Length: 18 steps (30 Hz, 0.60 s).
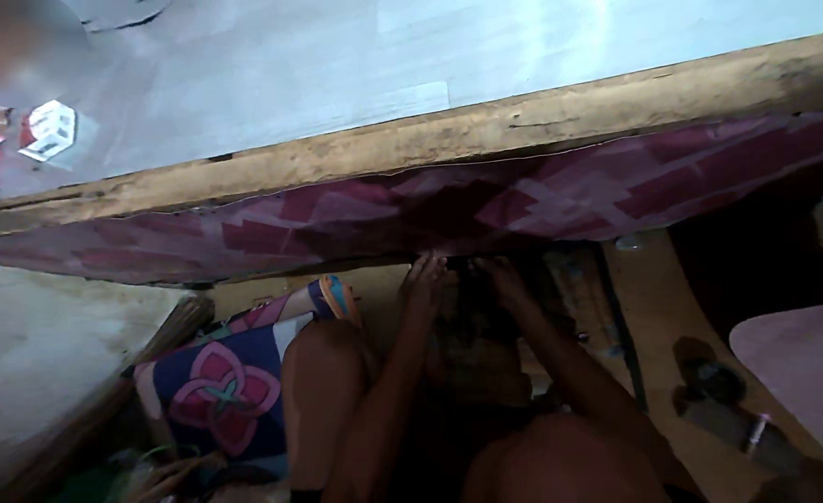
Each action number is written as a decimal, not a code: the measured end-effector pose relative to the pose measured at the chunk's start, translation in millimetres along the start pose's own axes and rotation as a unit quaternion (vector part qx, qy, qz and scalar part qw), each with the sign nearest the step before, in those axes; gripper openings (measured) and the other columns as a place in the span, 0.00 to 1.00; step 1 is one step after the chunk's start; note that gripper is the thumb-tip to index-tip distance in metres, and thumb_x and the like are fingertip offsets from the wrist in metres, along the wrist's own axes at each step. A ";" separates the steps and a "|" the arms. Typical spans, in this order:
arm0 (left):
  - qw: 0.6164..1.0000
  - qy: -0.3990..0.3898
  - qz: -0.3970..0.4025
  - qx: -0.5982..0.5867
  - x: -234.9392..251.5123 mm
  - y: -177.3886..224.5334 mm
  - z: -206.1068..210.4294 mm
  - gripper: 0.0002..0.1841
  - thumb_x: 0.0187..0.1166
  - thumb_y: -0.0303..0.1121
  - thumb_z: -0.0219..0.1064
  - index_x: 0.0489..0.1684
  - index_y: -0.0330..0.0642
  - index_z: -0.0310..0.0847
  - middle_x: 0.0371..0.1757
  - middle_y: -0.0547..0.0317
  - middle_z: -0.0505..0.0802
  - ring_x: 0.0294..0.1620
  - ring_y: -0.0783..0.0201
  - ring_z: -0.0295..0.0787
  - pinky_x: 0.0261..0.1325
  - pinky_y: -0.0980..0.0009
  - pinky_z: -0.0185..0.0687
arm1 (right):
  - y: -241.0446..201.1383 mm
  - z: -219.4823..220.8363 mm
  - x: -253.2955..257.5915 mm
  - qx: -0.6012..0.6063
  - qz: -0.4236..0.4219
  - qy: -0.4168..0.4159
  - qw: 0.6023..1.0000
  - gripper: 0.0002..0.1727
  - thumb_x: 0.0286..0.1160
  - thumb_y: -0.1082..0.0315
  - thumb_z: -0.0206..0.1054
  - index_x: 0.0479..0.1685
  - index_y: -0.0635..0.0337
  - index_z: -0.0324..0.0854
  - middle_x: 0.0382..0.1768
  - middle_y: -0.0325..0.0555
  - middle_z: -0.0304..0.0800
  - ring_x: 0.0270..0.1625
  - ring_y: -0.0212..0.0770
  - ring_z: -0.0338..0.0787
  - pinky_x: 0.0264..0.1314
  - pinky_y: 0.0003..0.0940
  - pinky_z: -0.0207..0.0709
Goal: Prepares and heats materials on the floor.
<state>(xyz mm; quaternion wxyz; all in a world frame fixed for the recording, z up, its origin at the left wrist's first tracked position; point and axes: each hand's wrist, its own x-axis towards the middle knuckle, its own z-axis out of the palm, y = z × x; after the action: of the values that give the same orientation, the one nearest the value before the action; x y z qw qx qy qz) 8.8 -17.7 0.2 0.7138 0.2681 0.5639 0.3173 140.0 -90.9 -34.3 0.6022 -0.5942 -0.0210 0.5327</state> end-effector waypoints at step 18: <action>0.999 0.023 -0.001 0.022 -1.3 3.7 -1.9 0.16 0.85 0.25 0.63 0.67 0.30 0.74 0.46 0.51 0.92 0.40 0.66 0.91 0.48 0.71 0.88 | -0.5 35.0 9.1 0.108 0.038 -0.021 0.993 0.08 0.79 0.85 0.58 0.52 0.72 0.76 0.35 0.48 0.88 0.35 0.36 0.89 0.42 0.28 0.87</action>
<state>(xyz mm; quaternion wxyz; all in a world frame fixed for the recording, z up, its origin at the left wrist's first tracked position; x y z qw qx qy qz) 6.2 -16.2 3.3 0.6950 0.2760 0.5872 0.3098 121.3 -60.4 -29.2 0.6413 -0.5152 0.0466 0.5668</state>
